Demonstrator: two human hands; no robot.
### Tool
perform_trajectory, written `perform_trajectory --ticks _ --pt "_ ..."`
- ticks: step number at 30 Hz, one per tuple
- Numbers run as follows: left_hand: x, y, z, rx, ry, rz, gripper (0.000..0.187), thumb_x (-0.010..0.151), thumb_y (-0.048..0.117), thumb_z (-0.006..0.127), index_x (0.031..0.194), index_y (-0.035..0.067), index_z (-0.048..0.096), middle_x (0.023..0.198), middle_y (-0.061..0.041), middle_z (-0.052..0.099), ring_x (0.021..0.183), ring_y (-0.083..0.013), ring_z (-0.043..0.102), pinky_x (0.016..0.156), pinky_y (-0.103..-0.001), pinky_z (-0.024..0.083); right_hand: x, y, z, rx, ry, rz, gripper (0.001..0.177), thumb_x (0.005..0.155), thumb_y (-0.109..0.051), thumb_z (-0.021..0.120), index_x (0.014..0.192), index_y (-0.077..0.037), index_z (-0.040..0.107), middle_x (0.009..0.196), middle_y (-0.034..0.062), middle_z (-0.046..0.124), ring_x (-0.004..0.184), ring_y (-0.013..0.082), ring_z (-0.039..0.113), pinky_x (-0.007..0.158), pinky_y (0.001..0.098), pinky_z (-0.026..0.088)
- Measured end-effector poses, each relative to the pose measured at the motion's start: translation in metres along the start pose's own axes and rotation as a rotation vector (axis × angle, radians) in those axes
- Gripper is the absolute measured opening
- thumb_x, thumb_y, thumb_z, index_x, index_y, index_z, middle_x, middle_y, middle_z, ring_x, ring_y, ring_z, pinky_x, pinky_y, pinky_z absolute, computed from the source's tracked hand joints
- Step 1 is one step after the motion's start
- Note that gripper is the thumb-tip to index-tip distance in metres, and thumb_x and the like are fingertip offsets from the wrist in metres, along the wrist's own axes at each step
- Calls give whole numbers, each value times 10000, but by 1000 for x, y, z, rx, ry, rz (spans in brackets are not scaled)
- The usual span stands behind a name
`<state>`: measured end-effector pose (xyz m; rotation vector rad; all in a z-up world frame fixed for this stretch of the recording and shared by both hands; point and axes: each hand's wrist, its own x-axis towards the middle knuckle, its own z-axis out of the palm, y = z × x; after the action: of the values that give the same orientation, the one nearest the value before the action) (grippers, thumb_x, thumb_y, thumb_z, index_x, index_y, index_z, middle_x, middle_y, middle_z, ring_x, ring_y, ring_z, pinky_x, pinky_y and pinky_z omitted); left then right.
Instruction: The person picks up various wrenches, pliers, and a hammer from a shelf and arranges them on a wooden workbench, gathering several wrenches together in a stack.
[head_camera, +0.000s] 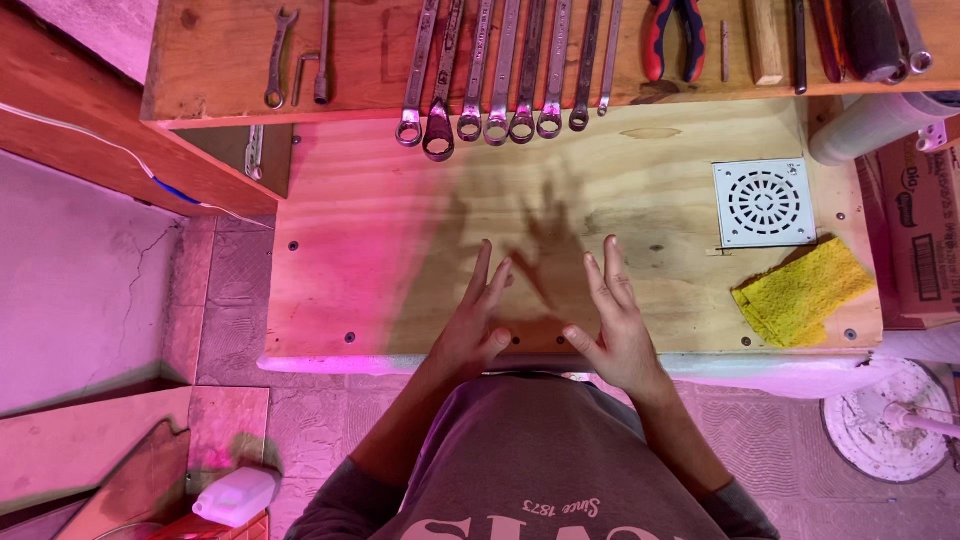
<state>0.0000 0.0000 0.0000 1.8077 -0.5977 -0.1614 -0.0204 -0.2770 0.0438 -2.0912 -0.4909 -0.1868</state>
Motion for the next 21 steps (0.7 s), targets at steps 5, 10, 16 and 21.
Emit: perform_trajectory --ticks 5,10,16,21 --pt "-1 -26 8 -204 -25 -199 603 1109 397 640 1639 158 480 1380 -154 528 1202 -336 726 1002 -476 617 -15 19 19 194 -32 271 688 994 -265 797 1602 -99 522 1436 196 730 1345 406 688 1079 517 572" --pt "-1 -60 13 -374 72 -323 429 1131 437 682 1434 150 780 992 -110 880 959 -196 837 909 -375 656 -28 61 55 518 129 471 219 1070 -151 781 1239 -54 880 1030 131 895 971 177 815 891 356 664" --pt "18 -86 -3 -703 128 -434 524 1124 436 669 1459 34 709 1113 -115 827 1000 -154 807 879 -293 651 -41 112 65 92 9 633 356 1055 -419 833 1249 -124 880 1071 149 898 1110 349 844 942 468 650" --pt "52 -65 -33 -879 129 -414 531 1151 412 627 1533 44 625 1159 -147 809 1025 -229 823 881 -349 628 -47 101 69 -48 -64 700 473 1035 -529 776 1295 -143 861 1139 169 888 1190 431 799 1006 557 619"
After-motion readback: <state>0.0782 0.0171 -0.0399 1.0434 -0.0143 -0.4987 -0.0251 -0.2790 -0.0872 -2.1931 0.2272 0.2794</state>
